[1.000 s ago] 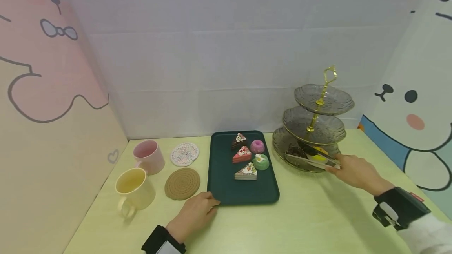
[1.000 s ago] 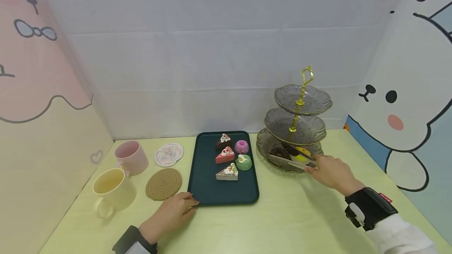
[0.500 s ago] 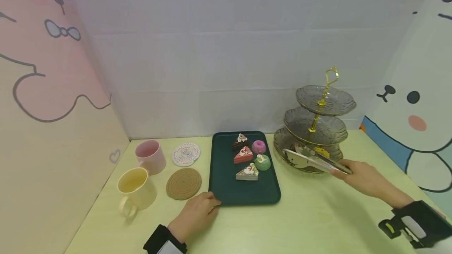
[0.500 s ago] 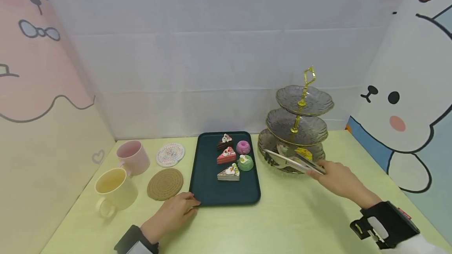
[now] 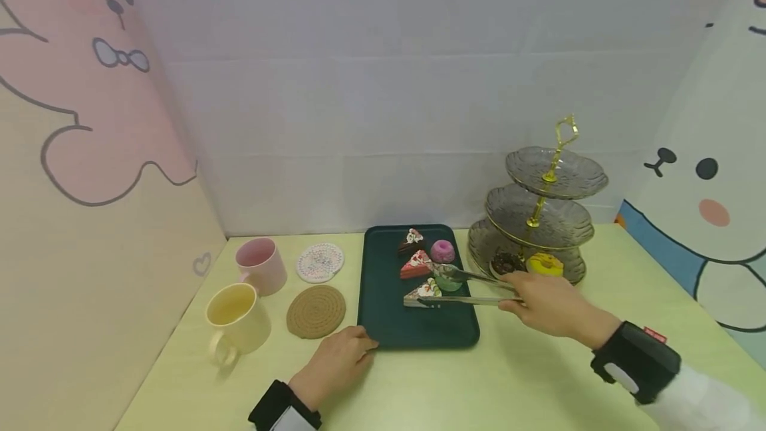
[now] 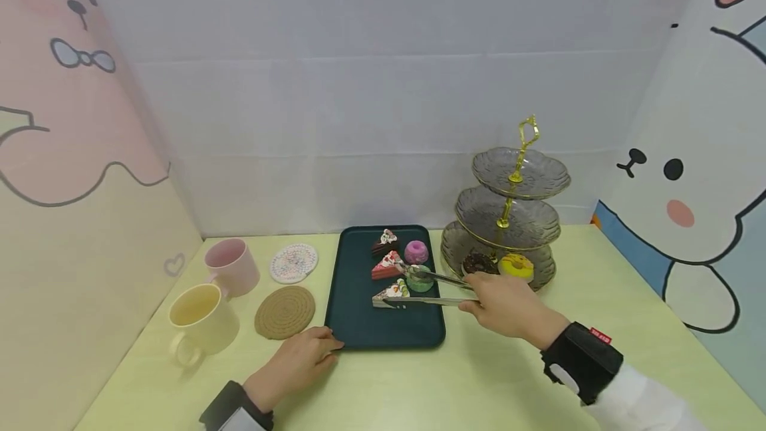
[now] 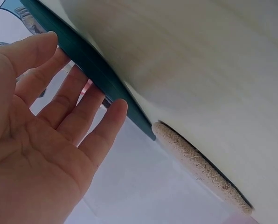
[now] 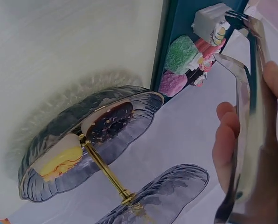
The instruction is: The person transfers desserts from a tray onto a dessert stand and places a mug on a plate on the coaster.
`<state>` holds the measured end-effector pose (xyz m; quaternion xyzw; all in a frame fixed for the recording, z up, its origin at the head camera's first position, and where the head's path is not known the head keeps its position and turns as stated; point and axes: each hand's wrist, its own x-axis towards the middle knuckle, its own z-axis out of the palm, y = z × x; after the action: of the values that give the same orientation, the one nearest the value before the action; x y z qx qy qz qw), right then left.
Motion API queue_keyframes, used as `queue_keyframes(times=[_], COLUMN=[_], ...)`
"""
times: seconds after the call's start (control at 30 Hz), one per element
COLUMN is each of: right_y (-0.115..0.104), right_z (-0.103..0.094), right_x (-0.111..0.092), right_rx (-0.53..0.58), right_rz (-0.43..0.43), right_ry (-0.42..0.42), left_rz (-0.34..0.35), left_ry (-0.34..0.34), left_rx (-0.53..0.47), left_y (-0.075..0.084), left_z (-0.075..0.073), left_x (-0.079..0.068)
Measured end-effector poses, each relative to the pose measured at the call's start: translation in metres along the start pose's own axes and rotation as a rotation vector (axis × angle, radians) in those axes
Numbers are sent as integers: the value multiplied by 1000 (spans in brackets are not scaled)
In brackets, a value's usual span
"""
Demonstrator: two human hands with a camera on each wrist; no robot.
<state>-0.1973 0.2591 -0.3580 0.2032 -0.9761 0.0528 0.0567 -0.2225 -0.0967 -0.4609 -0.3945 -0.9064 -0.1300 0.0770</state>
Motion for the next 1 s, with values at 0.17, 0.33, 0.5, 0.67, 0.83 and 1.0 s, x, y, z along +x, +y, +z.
queue_keyframes(times=[0.17, 0.33, 0.5, 0.67, 0.83, 1.0], right_y=[-6, -7, -8, -10, -10, -8], right_z=[8, 12, 14, 17, 23, 27], right_x=[15, 24, 28, 23, 19, 15], right_rx=[-102, -100, -87, -116, -147, -139], right_rz=[-81, -101, -66, -61, -52, -68], right_ry=[6, -11, -33, -8, 38, 77], left_rz=[2, 2, 1, -1, 1, 2], left_ry=[9, 2, -7, -16, -20, -20], left_rx=[1, 3, 9, 5, -6, -3], left_y=[0, 0, 1, 2, 2, 1], left_z=[0, 1, -1, -3, -4, -3], left_x=[-2, -3, -2, -2, -2, -2])
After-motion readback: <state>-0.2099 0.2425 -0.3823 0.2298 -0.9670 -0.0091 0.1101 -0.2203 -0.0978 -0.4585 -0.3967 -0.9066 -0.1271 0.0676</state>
